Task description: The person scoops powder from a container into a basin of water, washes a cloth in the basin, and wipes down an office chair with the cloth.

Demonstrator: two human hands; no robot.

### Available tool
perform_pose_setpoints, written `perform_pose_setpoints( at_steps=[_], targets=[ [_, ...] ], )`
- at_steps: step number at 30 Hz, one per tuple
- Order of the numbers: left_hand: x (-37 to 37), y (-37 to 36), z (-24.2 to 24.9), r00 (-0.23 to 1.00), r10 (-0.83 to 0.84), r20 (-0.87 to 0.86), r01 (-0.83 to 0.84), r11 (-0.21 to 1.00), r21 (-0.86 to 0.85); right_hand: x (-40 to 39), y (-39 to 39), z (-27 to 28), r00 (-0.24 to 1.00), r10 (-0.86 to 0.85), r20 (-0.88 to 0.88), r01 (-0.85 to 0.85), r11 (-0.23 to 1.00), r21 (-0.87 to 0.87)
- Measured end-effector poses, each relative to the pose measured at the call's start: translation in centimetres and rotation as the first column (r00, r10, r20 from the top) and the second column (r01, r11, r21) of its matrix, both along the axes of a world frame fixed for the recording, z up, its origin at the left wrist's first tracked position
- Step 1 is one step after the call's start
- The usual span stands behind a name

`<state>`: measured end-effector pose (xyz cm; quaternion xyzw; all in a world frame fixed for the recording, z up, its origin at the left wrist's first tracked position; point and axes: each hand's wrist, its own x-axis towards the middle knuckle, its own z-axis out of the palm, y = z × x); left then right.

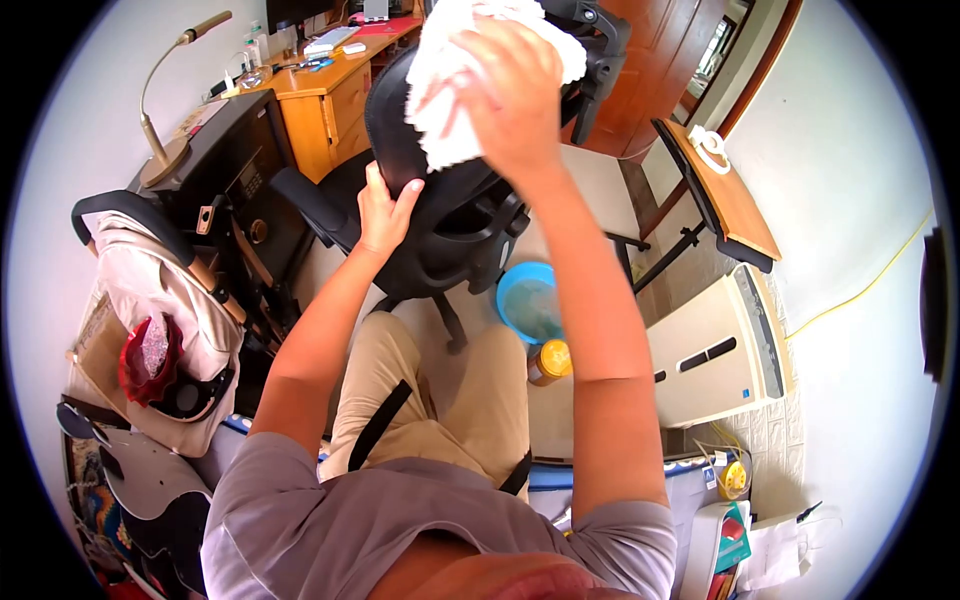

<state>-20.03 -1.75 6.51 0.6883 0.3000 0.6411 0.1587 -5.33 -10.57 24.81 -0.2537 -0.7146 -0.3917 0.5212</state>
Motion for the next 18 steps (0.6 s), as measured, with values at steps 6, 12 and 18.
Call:
perform_pose_setpoints(
  at_steps=[6,12,18],
  targets=[
    [1.0,-0.5,0.5,0.998,-0.038,-0.049,0.040,0.998,0.042,8.3,3.6,2.2,0.964,0.030,-0.263,-0.109,0.951,-0.291],
    [3.2,-1.1,0.7,0.995,-0.015,-0.095,0.026,0.993,0.118,5.6,0.2,2.7,0.965,0.139,-0.223,-0.213,0.910,-0.356],
    [3.5,-1.3,1.1,0.990,-0.027,-0.139,0.054,0.979,0.197,5.9,-1.6,4.4,0.955,0.294,-0.034,-0.270,0.821,-0.503]
  ],
)
